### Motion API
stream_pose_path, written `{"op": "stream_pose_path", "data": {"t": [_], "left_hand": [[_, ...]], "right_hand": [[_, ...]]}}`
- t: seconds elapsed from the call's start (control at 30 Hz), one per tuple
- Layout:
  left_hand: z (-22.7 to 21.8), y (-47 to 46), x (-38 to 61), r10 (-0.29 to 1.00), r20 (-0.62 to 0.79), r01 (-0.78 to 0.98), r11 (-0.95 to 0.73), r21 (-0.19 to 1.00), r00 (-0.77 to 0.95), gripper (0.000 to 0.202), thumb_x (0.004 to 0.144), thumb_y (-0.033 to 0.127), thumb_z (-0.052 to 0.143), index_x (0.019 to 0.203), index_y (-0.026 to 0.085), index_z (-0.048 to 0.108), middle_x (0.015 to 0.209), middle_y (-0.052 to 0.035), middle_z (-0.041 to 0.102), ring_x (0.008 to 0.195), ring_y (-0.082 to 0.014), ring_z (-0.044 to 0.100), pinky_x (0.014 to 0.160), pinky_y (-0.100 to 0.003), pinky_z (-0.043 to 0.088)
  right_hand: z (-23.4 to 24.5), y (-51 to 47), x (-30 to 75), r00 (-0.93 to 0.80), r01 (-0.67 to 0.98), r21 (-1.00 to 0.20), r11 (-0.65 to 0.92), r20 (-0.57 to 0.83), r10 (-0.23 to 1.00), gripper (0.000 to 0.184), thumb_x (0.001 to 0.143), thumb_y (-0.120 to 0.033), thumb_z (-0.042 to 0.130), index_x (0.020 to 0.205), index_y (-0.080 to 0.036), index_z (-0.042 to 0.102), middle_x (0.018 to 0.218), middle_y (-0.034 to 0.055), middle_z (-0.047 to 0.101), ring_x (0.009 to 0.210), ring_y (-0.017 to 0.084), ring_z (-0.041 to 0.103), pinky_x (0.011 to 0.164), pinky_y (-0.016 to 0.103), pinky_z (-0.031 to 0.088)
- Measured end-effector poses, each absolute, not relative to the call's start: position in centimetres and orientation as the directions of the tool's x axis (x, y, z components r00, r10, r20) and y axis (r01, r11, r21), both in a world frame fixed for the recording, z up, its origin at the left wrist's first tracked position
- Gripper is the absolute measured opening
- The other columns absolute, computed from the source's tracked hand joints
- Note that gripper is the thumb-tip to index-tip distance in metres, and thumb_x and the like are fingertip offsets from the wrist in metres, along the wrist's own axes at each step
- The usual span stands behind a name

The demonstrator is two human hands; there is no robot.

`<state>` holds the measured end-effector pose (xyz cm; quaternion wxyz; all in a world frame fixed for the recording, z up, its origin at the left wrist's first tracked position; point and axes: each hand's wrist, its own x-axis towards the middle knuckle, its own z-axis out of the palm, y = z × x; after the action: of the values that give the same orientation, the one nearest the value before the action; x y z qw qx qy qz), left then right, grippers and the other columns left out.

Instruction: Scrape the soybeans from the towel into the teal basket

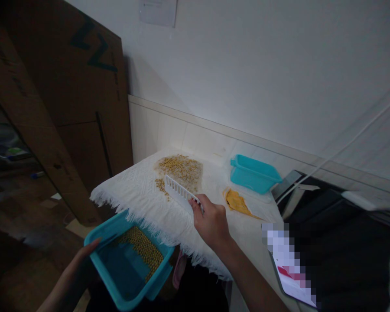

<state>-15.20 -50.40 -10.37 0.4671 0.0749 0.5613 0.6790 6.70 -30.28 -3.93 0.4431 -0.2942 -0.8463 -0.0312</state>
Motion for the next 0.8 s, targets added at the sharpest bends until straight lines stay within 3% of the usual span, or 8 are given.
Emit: {"op": "stream_pose_path", "data": {"t": [0.47,0.63,0.8], "left_hand": [[-10.1,-50.3,-15.1,0.681,-0.466,-0.564,0.094,0.82,-0.564,0.038,0.096,0.038,0.064,0.129,0.021,0.064,0.133,-0.0111,0.066,0.108,-0.0268,0.068,0.089,-0.049,0.059],[-11.4,-50.5,-16.0,0.649,-0.557,-0.614,0.172,0.771,-0.518,0.048,0.088,0.048,0.069,0.128,0.022,0.068,0.105,-0.0118,0.081,0.099,-0.0344,0.076,0.073,-0.043,0.064],[-13.4,-50.3,-17.0,0.608,-0.649,-0.694,0.212,0.688,-0.457,0.065,0.085,0.049,0.07,0.136,0.01,0.061,0.081,-0.0132,0.083,0.092,-0.0362,0.079,0.064,-0.041,0.065]], "right_hand": [[-3.9,-31.2,6.9,-0.474,0.474,-0.191,0.86,0.767,0.432,0.029,0.101,-0.03,0.056,0.083,-0.015,0.072,0.058,-0.0003,0.07,0.042,0.012,0.063,0.047,0.02,0.043],[-3.8,-31.8,8.1,-0.442,0.487,-0.179,0.855,0.793,0.418,0.03,0.102,-0.032,0.057,0.081,-0.016,0.072,0.056,-0.0015,0.068,0.041,0.01,0.062,0.046,0.019,0.043],[-4.1,-32.3,8.6,-0.444,0.491,-0.155,0.857,0.802,0.399,0.034,0.103,-0.034,0.056,0.079,-0.016,0.071,0.054,-0.0015,0.067,0.038,0.01,0.061,0.044,0.018,0.042]]}}
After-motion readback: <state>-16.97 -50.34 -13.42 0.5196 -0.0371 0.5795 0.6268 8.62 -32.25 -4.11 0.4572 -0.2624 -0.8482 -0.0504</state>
